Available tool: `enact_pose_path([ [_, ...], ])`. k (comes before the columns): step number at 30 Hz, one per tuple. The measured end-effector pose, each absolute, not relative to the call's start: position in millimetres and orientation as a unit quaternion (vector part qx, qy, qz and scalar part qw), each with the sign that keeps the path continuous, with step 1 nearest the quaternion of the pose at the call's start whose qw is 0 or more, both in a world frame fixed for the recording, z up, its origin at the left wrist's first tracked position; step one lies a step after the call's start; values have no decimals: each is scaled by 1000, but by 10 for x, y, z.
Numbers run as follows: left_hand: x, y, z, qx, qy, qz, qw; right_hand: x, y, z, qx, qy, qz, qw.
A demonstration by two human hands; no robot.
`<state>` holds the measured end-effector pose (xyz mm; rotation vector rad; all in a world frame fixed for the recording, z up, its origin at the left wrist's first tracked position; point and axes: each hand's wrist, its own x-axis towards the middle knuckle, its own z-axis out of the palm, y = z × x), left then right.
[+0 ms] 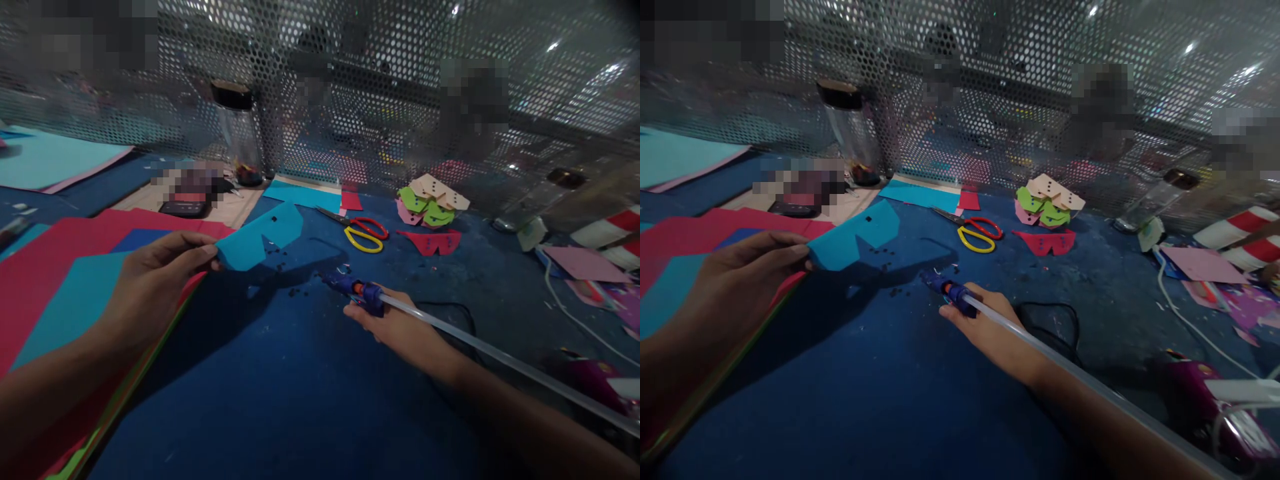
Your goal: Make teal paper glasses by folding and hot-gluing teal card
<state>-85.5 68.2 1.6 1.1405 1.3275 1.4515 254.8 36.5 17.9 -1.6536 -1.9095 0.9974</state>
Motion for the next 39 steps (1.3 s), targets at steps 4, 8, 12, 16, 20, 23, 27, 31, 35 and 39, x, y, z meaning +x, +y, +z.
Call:
enact_pose_path([
  [4, -850, 682, 29, 455, 534, 575, 420, 2539, 383, 184, -599, -693, 349, 197],
  [8, -856, 683, 30, 461, 530, 573, 422, 2561, 370, 177, -586, -690, 376, 200],
  [12, -845, 673, 32, 467, 531, 564, 427, 2586, 320, 179, -554, -692, 421, 195],
  [16, -806, 662, 58, 461, 533, 563, 431, 2592, 277, 200, -551, -699, 420, 180],
  [20, -812, 673, 45, 467, 527, 563, 432, 2592, 278, 210, -549, -709, 410, 169],
  [23, -832, 686, 18, 471, 526, 561, 432, 2594, 289, 205, -545, -718, 405, 153],
  [27, -832, 682, 14, 477, 528, 557, 428, 2587, 297, 214, -545, -724, 397, 144],
  [31, -832, 673, 19, 484, 527, 553, 426, 2578, 300, 228, -543, -726, 397, 140],
  [35, -840, 674, 14, 487, 523, 554, 427, 2576, 301, 209, -552, -724, 389, 139],
  [39, -836, 671, 9, 493, 518, 554, 426, 2574, 302, 201, -555, -725, 386, 131],
])
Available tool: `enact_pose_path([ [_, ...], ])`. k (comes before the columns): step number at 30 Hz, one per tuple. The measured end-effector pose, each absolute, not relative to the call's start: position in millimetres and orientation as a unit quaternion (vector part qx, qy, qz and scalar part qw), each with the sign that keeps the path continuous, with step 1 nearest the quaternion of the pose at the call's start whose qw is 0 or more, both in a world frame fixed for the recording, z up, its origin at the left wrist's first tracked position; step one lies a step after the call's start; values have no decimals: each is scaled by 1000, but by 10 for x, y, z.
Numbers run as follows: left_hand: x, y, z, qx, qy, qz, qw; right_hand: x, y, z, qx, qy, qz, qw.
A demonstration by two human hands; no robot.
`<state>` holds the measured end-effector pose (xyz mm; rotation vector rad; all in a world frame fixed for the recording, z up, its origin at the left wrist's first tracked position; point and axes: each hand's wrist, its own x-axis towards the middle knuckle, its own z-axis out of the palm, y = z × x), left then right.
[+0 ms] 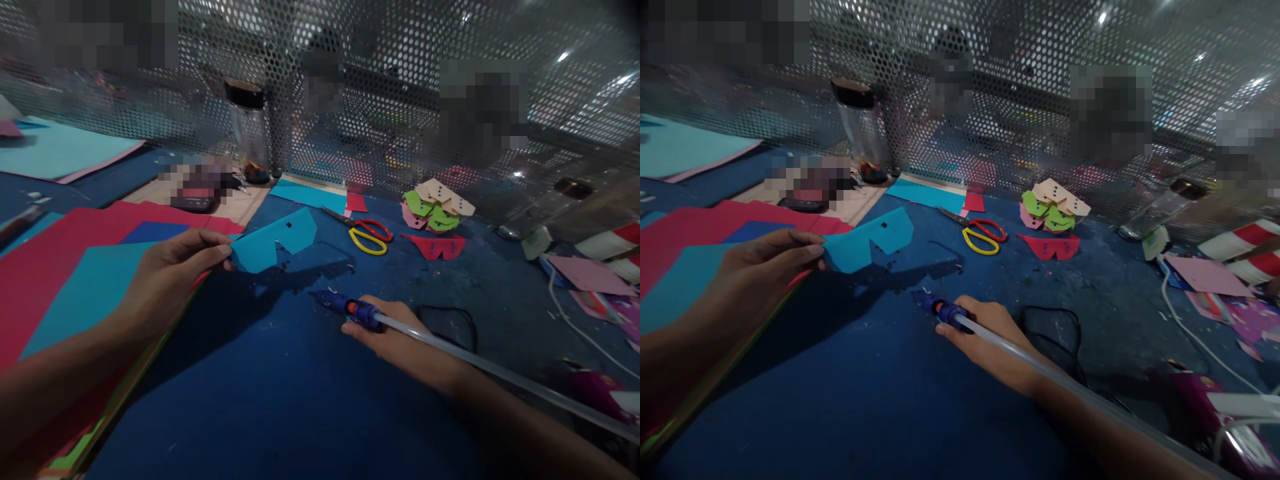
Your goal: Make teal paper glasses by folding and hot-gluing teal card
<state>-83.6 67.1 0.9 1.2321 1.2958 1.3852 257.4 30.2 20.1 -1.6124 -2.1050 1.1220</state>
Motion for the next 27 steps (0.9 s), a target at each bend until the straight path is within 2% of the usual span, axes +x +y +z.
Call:
enact_pose_path([
  [12, -841, 676, -13, 504, 518, 551, 418, 2537, 313, 241, -569, -723, 377, 110],
  [27, -850, 675, -24, 519, 529, 526, 418, 2592, 216, 213, -551, -682, 442, 188],
])
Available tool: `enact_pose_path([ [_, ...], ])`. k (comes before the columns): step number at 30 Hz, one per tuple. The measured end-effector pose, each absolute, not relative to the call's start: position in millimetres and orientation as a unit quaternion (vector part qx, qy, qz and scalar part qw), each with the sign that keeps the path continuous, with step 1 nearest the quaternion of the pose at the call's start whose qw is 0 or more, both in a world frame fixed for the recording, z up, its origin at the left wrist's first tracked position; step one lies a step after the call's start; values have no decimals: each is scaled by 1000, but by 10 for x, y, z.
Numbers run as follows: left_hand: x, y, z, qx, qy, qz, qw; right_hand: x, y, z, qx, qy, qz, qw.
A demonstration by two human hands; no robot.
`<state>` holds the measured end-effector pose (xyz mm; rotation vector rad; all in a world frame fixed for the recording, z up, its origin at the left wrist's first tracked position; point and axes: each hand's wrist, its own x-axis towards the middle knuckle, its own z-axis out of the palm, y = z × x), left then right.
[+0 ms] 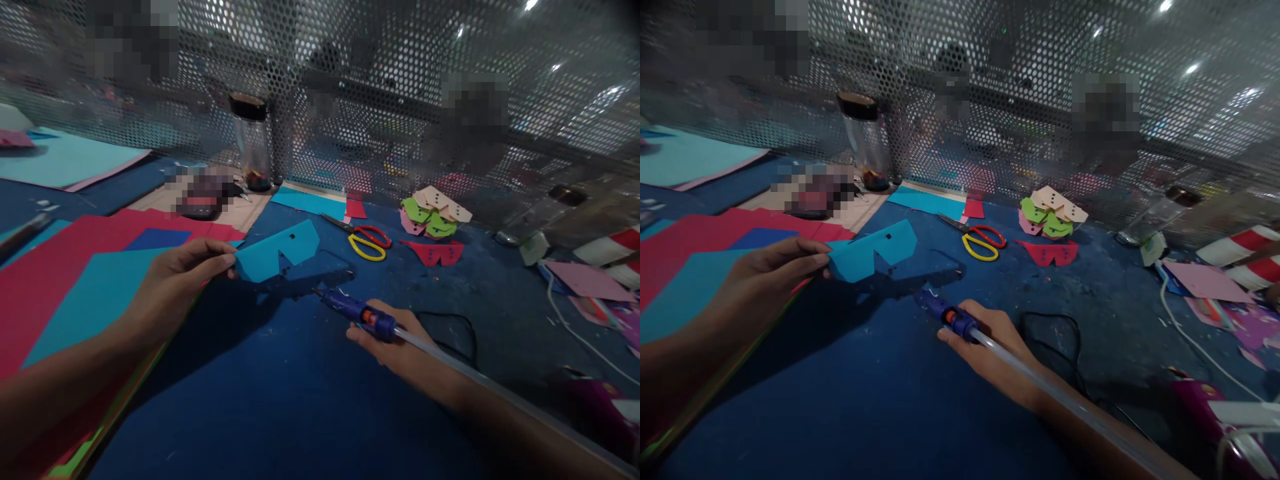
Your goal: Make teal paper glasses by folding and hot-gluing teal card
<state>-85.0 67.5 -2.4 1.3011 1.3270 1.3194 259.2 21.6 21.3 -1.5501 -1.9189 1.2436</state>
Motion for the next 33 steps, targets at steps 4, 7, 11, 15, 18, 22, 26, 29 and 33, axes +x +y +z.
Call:
enact_pose_path([
  [4, -830, 657, -14, 562, 530, 497, 394, 2539, 168, 329, -549, -683, 428, 220],
  [7, -819, 636, -14, 577, 535, 481, 387, 2498, 140, 403, -562, -680, 407, 237],
  [11, -801, 600, -7, 586, 553, 452, 384, 2479, 131, 421, -567, -683, 389, 246],
  [15, -793, 575, 7, 597, 559, 435, 377, 2488, 139, 395, -564, -688, 376, 259],
  [18, -797, 573, -1, 609, 551, 428, 378, 2490, 142, 399, -566, -689, 372, 257],
  [22, -790, 578, -13, 607, 552, 424, 383, 2473, 150, 436, -577, -690, 369, 234],
  [26, -789, 571, -11, 609, 553, 418, 385, 2447, 164, 458, -593, -681, 370, 218],
  [29, -794, 561, -3, 611, 548, 417, 391, 2437, 164, 465, -599, -675, 372, 216],
  [33, -781, 552, 23, 610, 549, 418, 389, 2427, 158, 480, -605, -667, 382, 208],
])
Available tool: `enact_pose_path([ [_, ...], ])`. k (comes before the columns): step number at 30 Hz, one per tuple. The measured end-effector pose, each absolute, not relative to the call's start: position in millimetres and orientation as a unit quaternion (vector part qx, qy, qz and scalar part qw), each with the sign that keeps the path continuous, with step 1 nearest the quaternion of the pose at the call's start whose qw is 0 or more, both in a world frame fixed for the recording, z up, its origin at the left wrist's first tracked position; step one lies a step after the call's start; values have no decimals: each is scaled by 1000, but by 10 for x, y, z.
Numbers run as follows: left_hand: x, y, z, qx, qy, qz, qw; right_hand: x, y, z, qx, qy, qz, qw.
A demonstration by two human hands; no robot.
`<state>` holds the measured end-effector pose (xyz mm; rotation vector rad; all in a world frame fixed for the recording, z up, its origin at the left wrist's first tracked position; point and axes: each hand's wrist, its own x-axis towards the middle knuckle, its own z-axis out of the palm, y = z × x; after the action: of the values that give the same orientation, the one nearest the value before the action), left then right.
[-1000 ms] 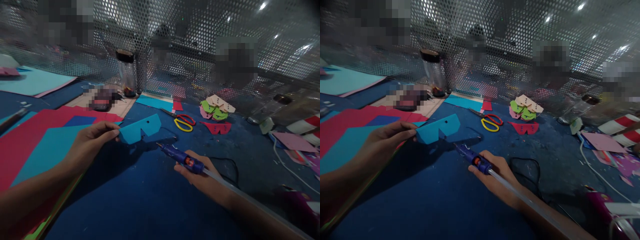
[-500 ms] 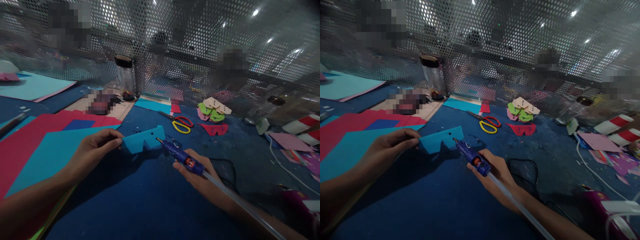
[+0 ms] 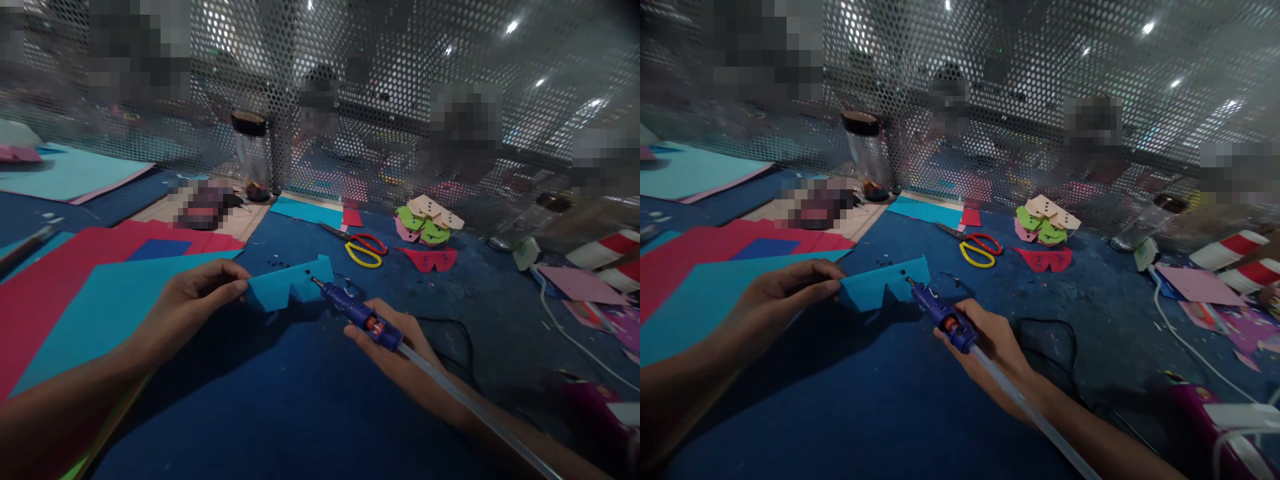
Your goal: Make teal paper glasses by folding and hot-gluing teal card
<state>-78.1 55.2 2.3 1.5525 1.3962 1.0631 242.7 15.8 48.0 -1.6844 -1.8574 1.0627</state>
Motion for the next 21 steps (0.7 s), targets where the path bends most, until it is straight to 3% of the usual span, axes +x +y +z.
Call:
enact_pose_path([
  [21, -754, 557, 54, 620, 544, 416, 383, 2434, 153, 448, -584, -677, 382, 232],
])
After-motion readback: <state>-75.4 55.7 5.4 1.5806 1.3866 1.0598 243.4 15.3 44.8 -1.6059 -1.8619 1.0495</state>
